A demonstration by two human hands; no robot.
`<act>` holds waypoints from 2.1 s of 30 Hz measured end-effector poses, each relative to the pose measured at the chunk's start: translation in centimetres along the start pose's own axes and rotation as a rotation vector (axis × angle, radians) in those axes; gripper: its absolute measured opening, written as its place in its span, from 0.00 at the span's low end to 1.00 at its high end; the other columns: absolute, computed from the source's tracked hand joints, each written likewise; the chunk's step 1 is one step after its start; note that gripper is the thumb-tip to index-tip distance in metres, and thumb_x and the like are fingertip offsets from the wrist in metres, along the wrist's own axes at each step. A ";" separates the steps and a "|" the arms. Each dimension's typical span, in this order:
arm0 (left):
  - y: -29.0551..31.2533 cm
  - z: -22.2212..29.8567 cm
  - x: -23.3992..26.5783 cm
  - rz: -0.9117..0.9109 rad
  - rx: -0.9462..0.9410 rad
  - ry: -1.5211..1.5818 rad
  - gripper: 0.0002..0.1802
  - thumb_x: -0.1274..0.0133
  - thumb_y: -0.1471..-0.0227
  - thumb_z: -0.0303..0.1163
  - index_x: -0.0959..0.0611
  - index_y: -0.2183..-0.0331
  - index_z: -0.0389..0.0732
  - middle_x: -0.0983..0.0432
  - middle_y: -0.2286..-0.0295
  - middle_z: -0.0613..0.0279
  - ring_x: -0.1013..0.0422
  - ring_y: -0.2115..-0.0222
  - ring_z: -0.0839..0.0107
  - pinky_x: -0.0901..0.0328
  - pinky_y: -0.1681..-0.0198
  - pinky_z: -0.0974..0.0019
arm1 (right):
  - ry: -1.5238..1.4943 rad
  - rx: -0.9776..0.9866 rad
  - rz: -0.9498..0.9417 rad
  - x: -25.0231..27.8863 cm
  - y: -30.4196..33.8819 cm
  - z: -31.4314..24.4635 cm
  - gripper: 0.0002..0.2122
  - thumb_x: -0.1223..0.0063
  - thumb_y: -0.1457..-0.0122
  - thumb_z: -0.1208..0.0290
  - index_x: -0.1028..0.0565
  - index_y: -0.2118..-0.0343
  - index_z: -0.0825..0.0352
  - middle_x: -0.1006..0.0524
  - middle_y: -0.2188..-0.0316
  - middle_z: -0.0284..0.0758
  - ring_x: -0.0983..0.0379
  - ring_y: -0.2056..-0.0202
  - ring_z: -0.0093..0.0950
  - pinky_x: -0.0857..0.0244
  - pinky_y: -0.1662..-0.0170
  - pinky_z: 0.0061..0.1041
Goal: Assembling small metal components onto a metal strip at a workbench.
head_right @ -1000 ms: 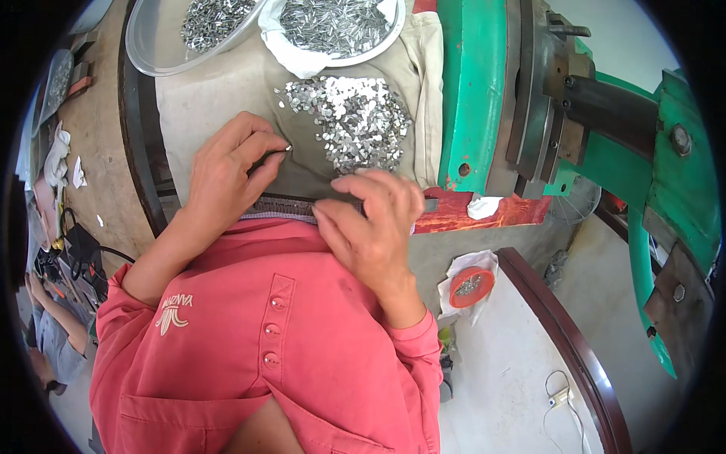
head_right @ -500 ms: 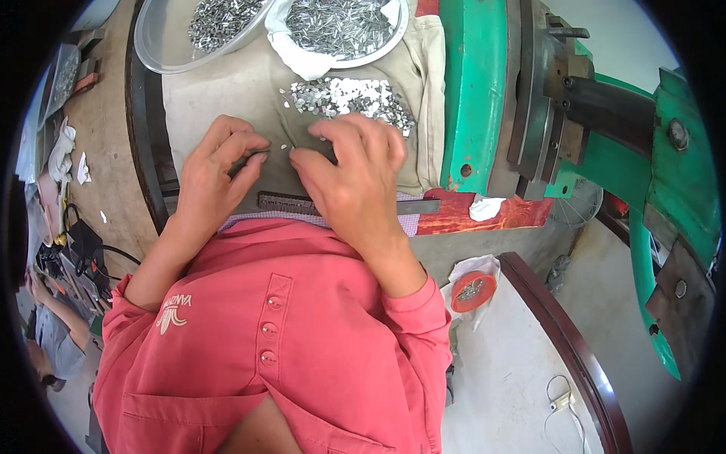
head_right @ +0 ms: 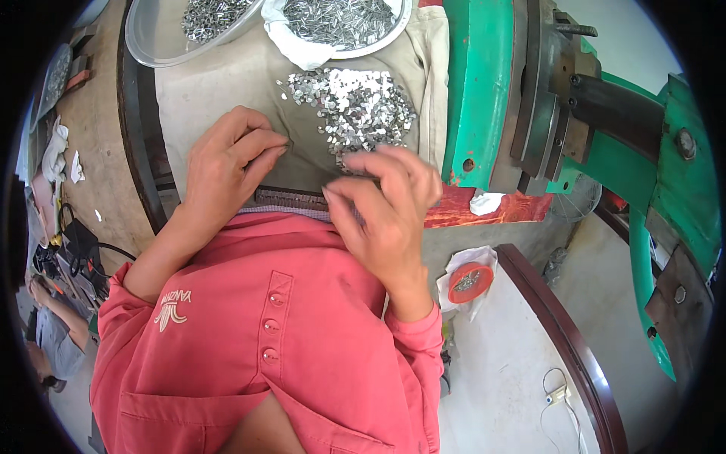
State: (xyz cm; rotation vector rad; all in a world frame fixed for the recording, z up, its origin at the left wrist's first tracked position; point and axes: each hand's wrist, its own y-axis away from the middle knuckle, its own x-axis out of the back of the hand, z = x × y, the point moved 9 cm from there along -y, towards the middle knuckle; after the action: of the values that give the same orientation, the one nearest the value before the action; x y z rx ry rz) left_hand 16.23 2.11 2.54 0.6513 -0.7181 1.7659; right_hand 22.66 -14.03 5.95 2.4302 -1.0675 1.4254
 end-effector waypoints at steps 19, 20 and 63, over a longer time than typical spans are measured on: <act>0.4 -0.7 0.0 0.042 0.066 0.076 0.07 0.36 0.56 0.23 0.20 0.73 0.38 0.26 0.69 0.63 0.27 0.70 0.60 0.32 0.69 0.59 | 0.165 0.130 0.049 -2.2 -3.5 0.7 0.07 0.33 0.56 0.72 0.19 0.72 0.58 0.25 0.59 0.27 0.32 0.51 0.33 0.46 0.47 0.38; 0.4 -0.6 0.0 0.042 0.063 0.069 0.07 0.36 0.56 0.23 0.20 0.73 0.38 0.26 0.69 0.63 0.27 0.70 0.60 0.32 0.69 0.59 | 0.164 0.130 0.048 -2.2 -3.9 0.5 0.07 0.33 0.56 0.72 0.19 0.72 0.58 0.25 0.59 0.27 0.32 0.51 0.33 0.46 0.47 0.38; 2.9 2.1 -1.2 -0.143 -0.058 0.224 0.09 0.35 0.57 0.22 0.18 0.70 0.40 0.25 0.67 0.62 0.28 0.66 0.61 0.35 0.63 0.62 | 0.061 -0.045 -0.024 -1.5 3.5 0.2 0.07 0.30 0.55 0.68 0.18 0.72 0.54 0.24 0.57 0.23 0.35 0.47 0.33 0.50 0.44 0.37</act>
State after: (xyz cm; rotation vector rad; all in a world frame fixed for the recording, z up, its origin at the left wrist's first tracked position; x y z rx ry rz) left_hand 13.95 -0.92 2.67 0.4458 -0.5524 1.6484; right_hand 20.14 -15.97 3.77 2.3452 -1.0423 1.4421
